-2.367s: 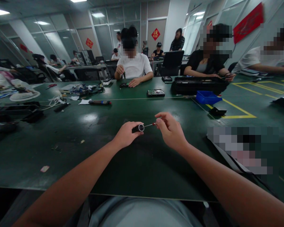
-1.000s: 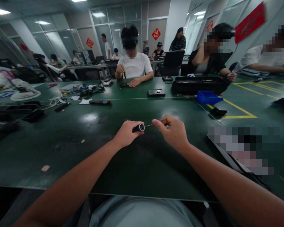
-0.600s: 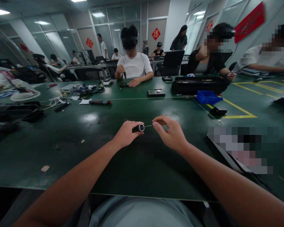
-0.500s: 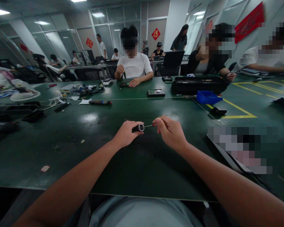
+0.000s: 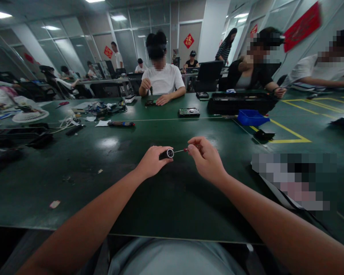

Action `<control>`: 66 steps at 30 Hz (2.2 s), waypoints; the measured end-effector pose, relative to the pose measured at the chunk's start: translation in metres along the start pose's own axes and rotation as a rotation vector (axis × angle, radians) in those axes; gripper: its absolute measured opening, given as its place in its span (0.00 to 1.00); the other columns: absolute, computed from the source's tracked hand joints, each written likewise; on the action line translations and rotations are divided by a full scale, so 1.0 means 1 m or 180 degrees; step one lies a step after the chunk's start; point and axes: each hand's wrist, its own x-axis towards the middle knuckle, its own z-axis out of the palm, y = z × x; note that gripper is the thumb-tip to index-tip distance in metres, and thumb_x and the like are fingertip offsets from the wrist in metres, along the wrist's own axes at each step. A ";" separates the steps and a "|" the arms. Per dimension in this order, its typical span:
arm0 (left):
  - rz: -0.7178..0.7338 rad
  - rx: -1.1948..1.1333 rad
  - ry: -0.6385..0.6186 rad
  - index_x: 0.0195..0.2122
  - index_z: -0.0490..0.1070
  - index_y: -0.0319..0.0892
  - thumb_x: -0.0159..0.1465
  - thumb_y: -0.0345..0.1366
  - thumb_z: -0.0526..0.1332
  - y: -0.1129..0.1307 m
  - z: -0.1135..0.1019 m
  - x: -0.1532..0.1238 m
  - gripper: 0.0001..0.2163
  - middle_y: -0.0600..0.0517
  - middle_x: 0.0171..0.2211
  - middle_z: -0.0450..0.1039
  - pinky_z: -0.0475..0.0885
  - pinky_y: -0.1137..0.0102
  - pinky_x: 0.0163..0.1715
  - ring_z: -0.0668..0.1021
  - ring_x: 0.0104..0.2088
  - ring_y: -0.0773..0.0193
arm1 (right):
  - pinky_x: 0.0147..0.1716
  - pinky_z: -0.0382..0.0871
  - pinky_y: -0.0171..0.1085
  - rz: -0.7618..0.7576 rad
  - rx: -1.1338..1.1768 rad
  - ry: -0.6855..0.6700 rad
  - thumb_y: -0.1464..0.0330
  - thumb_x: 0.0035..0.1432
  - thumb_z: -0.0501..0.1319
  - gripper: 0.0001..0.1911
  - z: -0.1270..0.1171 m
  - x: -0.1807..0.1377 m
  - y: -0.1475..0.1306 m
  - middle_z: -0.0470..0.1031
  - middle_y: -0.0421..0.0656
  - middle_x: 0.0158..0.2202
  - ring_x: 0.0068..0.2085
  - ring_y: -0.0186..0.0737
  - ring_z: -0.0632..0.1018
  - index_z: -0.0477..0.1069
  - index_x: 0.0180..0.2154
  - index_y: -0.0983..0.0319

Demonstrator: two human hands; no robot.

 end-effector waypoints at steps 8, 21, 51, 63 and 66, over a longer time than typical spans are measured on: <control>0.0336 -0.0045 0.0023 0.54 0.73 0.48 0.63 0.36 0.67 0.001 -0.007 0.004 0.18 0.50 0.52 0.76 0.63 0.56 0.58 0.75 0.52 0.57 | 0.38 0.73 0.42 0.0697 0.1564 0.0313 0.55 0.63 0.56 0.15 0.009 0.012 0.022 0.74 0.42 0.31 0.33 0.39 0.77 0.71 0.36 0.60; -0.0025 0.0015 -0.0002 0.49 0.74 0.44 0.62 0.37 0.67 -0.007 -0.001 0.006 0.14 0.49 0.47 0.76 0.69 0.59 0.52 0.75 0.48 0.55 | 0.33 0.69 0.40 0.0562 0.0421 0.0487 0.59 0.66 0.53 0.12 0.005 0.008 0.012 0.74 0.42 0.29 0.31 0.38 0.75 0.69 0.36 0.59; 0.0295 0.0491 -0.1420 0.45 0.74 0.46 0.66 0.45 0.61 0.008 -0.011 -0.004 0.11 0.49 0.43 0.75 0.67 0.67 0.37 0.76 0.41 0.57 | 0.36 0.71 0.41 0.0351 0.0426 0.0490 0.58 0.67 0.54 0.14 0.002 0.006 0.011 0.76 0.43 0.32 0.33 0.39 0.76 0.70 0.38 0.59; -0.0782 -0.2380 -0.0101 0.36 0.73 0.40 0.60 0.40 0.64 -0.015 -0.041 0.006 0.09 0.54 0.28 0.68 0.61 0.73 0.27 0.67 0.24 0.69 | 0.36 0.71 0.42 0.0391 0.0458 0.0479 0.58 0.66 0.54 0.13 0.002 0.008 0.015 0.77 0.43 0.31 0.33 0.40 0.77 0.71 0.37 0.59; -0.1098 -0.3068 0.0443 0.33 0.69 0.39 0.56 0.38 0.68 -0.027 -0.059 0.005 0.11 0.54 0.28 0.66 0.59 0.74 0.24 0.67 0.24 0.71 | 0.36 0.70 0.42 0.0400 0.0448 0.0476 0.58 0.66 0.54 0.13 0.002 0.008 0.015 0.77 0.43 0.31 0.33 0.40 0.77 0.71 0.37 0.59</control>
